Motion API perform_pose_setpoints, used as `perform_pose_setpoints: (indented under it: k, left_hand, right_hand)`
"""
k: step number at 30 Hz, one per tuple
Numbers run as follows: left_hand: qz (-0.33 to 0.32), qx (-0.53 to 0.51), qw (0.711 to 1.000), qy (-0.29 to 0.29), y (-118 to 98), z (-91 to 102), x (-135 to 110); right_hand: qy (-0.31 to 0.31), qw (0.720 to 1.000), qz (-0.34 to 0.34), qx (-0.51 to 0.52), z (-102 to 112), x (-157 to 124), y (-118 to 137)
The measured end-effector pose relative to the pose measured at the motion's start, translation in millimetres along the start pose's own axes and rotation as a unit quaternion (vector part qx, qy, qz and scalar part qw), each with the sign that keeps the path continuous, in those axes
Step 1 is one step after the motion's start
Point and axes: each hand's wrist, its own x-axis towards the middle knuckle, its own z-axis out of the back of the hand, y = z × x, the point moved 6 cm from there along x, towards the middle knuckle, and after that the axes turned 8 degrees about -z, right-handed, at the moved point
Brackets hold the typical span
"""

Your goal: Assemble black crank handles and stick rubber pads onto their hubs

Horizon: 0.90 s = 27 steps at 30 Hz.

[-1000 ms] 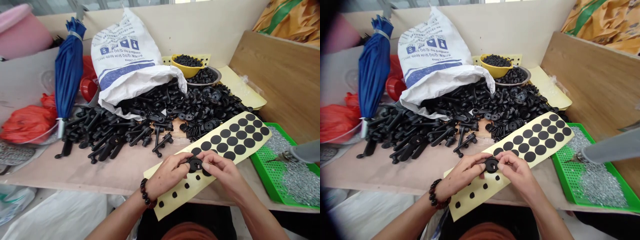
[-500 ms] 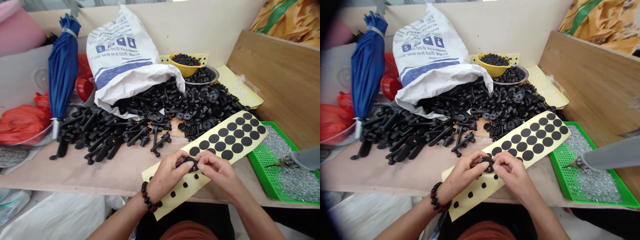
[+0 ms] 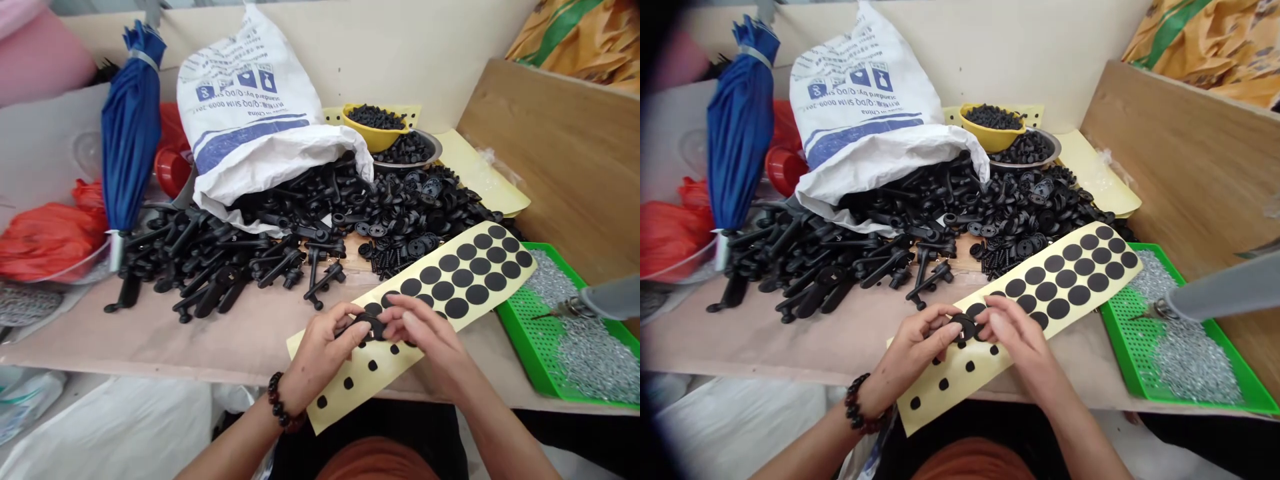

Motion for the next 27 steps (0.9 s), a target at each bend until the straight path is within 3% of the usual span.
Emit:
perform_pose_setpoints:
  k: [5, 10, 17, 21, 24, 27]
  left_hand:
    - [-0.005, -0.016, 1.0, 0.018, -2.7, -3.2, -6.2]
    - [0.004, -0.011, 1.0, 0.028, -8.8, 0.7, -17.9]
    - [0.06, 0.054, 0.996, 0.049, 6.4, 35.3, -65.3]
    - [0.082, 0.064, 0.995, 0.006, 8.4, 42.5, -83.6]
    - [0.077, 0.043, 0.996, -0.01, 6.0, 35.4, -81.9]
    - [0.098, 0.113, 0.989, -0.005, 4.8, 47.2, -86.6]
  right_hand:
    - [0.001, 0.964, 0.11, -0.243, -27.1, -3.2, 13.6]
    - [0.01, 0.961, 0.154, -0.231, -42.4, -13.2, 15.2]
    - [0.125, 0.941, 0.156, -0.274, -80.3, -34.2, 3.3]
    - [0.167, 0.935, 0.172, -0.262, -101.8, -40.9, 6.3]
    - [0.159, 0.934, 0.171, -0.272, -98.3, -39.6, 7.9]
    - [0.12, 0.925, 0.168, -0.32, -70.5, -29.7, 7.8]
